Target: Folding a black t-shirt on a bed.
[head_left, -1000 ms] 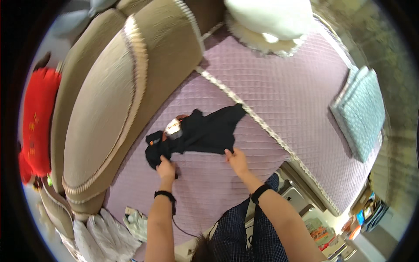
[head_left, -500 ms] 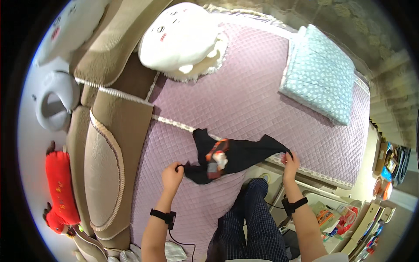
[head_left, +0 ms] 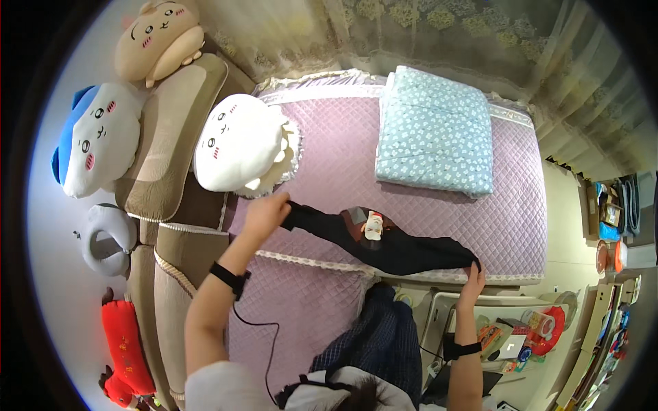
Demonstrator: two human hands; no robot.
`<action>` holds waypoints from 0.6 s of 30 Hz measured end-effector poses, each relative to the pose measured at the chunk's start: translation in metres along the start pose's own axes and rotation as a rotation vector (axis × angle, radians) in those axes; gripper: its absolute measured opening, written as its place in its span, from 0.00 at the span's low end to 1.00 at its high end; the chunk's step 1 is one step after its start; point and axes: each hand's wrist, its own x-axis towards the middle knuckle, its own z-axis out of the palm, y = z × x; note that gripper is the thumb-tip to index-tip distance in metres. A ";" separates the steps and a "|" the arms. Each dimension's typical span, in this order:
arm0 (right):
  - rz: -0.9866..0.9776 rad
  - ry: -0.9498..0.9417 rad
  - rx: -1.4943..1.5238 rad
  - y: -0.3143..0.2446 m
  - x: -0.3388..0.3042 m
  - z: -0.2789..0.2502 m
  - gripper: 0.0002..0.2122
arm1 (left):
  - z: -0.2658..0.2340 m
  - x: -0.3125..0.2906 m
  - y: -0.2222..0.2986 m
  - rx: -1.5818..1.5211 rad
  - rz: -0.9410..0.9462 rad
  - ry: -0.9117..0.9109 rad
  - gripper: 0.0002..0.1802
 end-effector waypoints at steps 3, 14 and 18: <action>0.056 0.078 -0.039 0.016 0.015 0.009 0.15 | 0.001 0.033 -0.018 0.060 0.069 0.045 0.06; 0.126 -0.044 -0.046 0.249 -0.002 0.049 0.17 | 0.282 0.036 -0.151 -0.042 0.019 -0.092 0.14; 0.059 -0.056 -0.273 0.237 -0.056 0.047 0.18 | 0.312 -0.002 -0.140 -0.217 0.152 0.069 0.24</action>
